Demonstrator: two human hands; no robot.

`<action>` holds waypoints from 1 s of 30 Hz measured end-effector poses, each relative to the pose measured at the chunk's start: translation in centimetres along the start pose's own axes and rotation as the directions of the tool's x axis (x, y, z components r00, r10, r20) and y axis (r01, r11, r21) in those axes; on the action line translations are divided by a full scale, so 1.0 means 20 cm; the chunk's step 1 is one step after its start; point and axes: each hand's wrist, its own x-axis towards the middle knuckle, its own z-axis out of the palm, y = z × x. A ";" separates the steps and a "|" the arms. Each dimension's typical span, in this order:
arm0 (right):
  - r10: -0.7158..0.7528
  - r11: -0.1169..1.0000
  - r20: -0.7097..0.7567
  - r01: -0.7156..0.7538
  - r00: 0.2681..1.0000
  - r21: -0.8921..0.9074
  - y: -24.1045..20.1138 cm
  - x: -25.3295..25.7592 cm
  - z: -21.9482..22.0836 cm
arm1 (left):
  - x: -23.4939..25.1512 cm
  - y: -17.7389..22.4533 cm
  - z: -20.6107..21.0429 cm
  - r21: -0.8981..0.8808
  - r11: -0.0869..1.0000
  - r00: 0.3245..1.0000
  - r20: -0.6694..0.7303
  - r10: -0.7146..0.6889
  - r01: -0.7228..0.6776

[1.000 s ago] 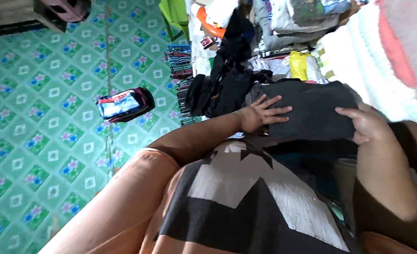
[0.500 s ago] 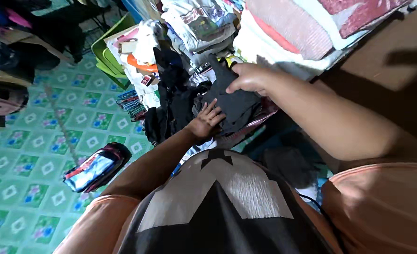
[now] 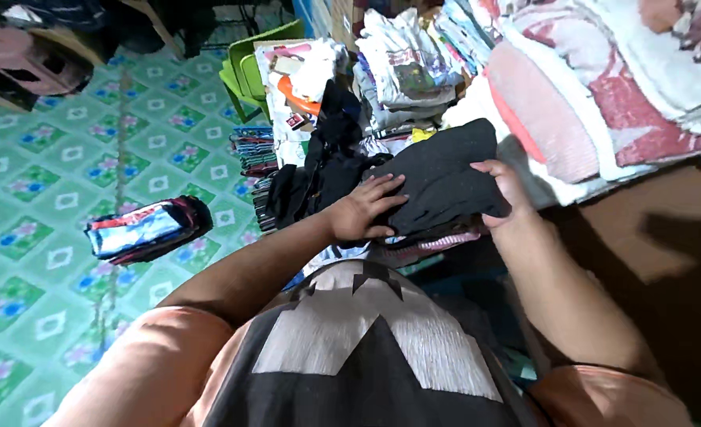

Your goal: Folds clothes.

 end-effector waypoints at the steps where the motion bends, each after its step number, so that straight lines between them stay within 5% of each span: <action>1: -0.053 0.998 0.029 0.052 0.998 0.040 -0.07 -0.05 0.05 | -0.03 0.02 -0.07 -0.014 1.000 0.996 -0.087 -0.029 0.028; 3: -0.155 0.978 0.179 0.125 0.972 0.168 -0.23 -0.15 0.08 | -0.13 0.05 -0.19 -0.114 0.987 0.963 -0.234 -0.134 0.109; 5: -0.290 0.939 0.422 0.169 0.859 0.301 -0.37 -0.16 0.04 | -0.23 0.07 -0.29 -0.247 0.946 0.902 -0.326 -0.283 0.208; 7: -0.397 0.905 0.574 0.203 0.717 0.373 -0.48 -0.10 0.03 | -0.32 0.16 -0.37 -0.450 0.815 0.774 -0.338 -0.535 0.366; 8: -0.400 0.908 0.589 0.215 0.703 0.361 -0.53 -0.07 0.07 | -0.33 0.23 -0.41 -0.569 0.691 0.655 -0.318 -0.685 0.446; 10: -0.352 0.923 0.479 0.212 0.804 0.322 -0.63 -0.02 0.23 | -0.42 0.22 -0.38 -0.679 0.590 0.532 -0.334 -0.778 0.438; 13: -0.301 0.920 0.218 0.222 0.928 0.323 -0.77 0.19 0.50 | -0.65 0.11 -0.25 -0.690 0.623 0.499 -0.418 -0.759 0.369; 20: -0.613 0.696 0.081 0.489 0.786 0.526 -1.13 0.85 0.83 | -0.92 0.16 -0.20 -0.726 0.516 0.195 -0.484 -0.853 0.454; 23: -0.596 0.683 0.013 0.498 0.803 0.534 -0.92 1.09 0.82 | -1.00 0.19 -0.14 -0.719 0.430 0.085 -0.463 -0.882 0.545; 27: -0.257 0.868 0.002 0.230 0.966 0.439 -0.29 1.33 0.71 | -1.03 0.19 -0.05 -0.733 0.321 0.021 -0.387 -0.922 0.600; 30: -0.047 0.928 -0.070 0.069 0.996 0.366 0.07 1.41 0.61 | -1.00 0.15 -0.04 -0.722 0.286 0.020 -0.353 -0.935 0.630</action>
